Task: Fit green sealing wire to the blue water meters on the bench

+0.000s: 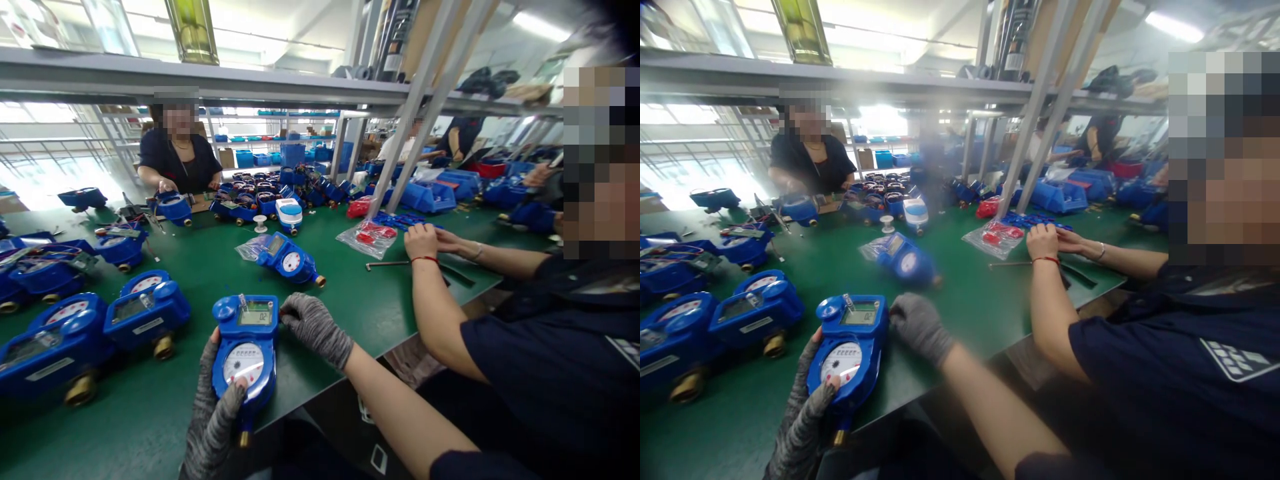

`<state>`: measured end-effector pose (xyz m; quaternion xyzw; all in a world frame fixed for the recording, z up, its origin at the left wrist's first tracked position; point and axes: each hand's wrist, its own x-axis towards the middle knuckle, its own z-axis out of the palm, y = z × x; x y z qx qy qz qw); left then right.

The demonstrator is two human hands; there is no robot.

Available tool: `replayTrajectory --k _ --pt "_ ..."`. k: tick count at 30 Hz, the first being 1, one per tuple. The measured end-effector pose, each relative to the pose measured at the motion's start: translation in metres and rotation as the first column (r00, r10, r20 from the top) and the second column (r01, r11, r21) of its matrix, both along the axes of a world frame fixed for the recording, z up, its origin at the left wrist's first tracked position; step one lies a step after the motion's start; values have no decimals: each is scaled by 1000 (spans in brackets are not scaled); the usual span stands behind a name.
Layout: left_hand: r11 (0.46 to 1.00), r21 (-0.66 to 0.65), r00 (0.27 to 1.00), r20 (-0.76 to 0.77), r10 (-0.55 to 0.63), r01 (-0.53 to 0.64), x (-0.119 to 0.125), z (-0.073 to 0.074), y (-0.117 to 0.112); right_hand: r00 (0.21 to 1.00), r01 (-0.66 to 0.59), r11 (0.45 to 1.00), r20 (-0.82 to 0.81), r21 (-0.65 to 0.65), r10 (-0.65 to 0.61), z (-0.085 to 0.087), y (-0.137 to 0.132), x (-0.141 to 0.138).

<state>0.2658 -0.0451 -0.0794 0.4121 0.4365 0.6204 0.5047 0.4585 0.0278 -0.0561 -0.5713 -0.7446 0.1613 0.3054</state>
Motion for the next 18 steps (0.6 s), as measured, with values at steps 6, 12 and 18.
replayTrajectory --k 6,12,18 --pt "999 -9 1000 4 31 -31 2 3 -1 967 -122 988 236 96 96 -7 -20 -2" --pt "1000 -21 999 37 15 -15 7 12 -6 985 -109 993 -143 -46 101 -9 -11 6" --pt "1000 3 1000 -3 28 -28 4 8 -3 718 -241 885 -687 -398 -114 -8 5 3"
